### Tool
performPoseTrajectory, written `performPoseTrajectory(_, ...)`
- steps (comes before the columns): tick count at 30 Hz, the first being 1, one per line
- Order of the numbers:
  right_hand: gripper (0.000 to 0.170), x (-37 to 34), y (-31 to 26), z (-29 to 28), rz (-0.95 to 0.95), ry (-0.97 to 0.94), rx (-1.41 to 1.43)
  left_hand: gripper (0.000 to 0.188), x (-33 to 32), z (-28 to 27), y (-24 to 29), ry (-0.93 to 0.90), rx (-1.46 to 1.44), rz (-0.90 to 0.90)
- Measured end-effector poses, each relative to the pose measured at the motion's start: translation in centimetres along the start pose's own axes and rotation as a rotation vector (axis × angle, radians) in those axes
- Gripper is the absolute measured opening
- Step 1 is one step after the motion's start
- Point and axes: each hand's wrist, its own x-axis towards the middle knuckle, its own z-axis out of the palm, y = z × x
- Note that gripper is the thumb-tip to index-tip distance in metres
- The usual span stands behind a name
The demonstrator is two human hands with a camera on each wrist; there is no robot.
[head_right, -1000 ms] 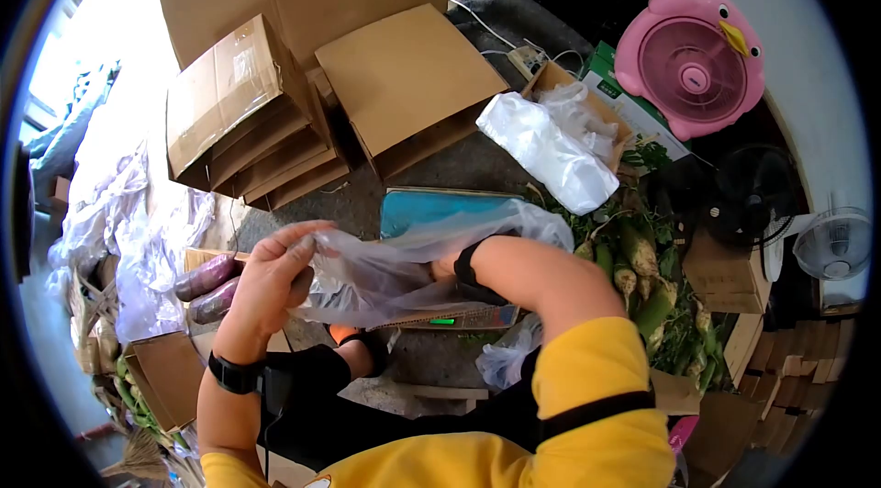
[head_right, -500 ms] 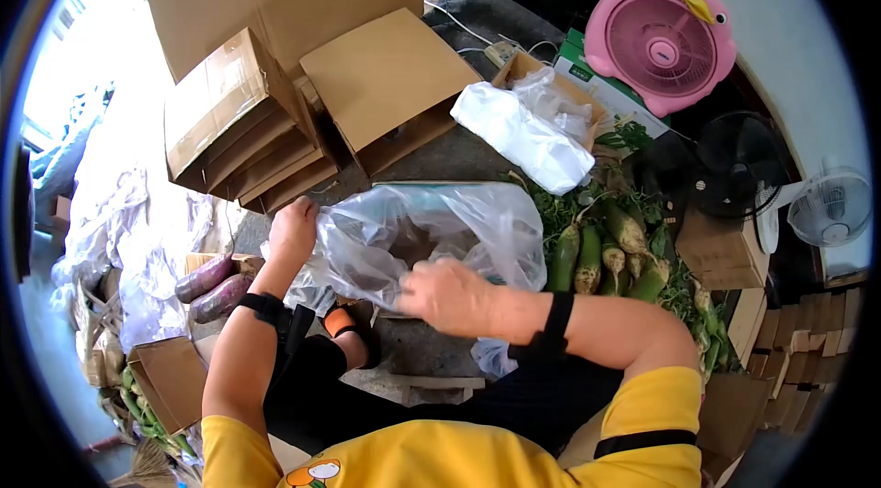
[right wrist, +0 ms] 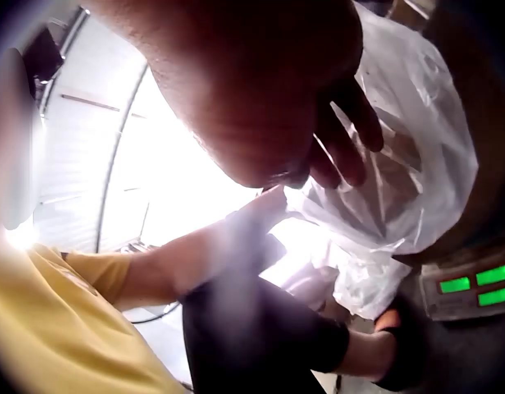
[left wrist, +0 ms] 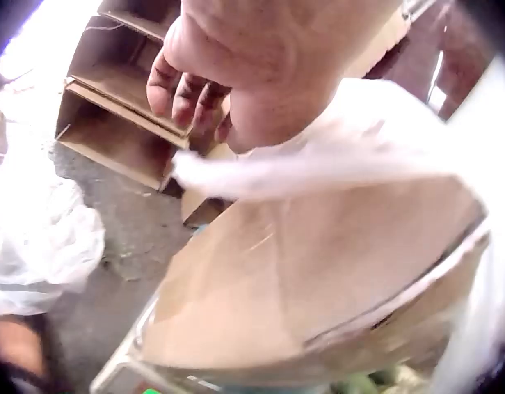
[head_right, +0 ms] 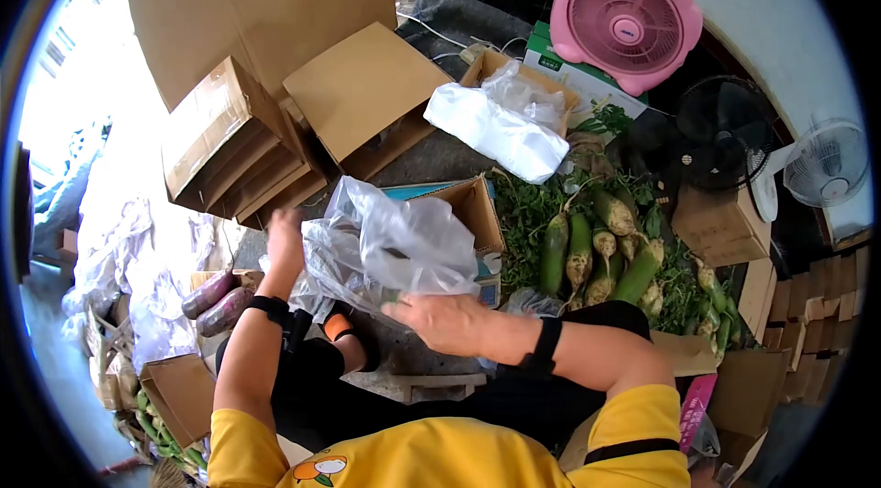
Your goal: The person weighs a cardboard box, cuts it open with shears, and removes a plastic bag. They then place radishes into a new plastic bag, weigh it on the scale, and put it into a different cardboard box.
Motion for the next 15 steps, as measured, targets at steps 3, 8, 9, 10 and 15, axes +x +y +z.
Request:
performPoseTrajectory(3, 0.048, -0.3, -0.5, -1.2, -0.023, 0.405, -0.051, 0.025, 0.1, -3.4, 1.3, 0.239, -0.418, -0.005)
performPoseTrajectory(8, 0.046, -0.1, 2.0, -4.4, 0.178, 0.731, -0.158, 0.079, -6.1, -4.5, 4.9, -0.192, -0.282, 0.165)
performPoseTrajectory(9, 0.045, -0.1, 3.7, -5.1, 0.229, 0.827, -0.199, 0.086, -6.8, -4.1, 5.0, -0.258, -0.277, 0.177)
performPoseTrajectory(10, 0.044, -0.1, 5.1, -5.9, 0.356, 0.857, -0.098, 0.086, -7.1, -3.4, 4.6, -0.256, -0.279, 0.178)
performPoseTrajectory(15, 0.058, 0.9, 17.5, -4.8, 0.592, 0.555, 0.537, 0.097, -6.9, -1.1, 3.3, -0.180, -0.431, 0.236)
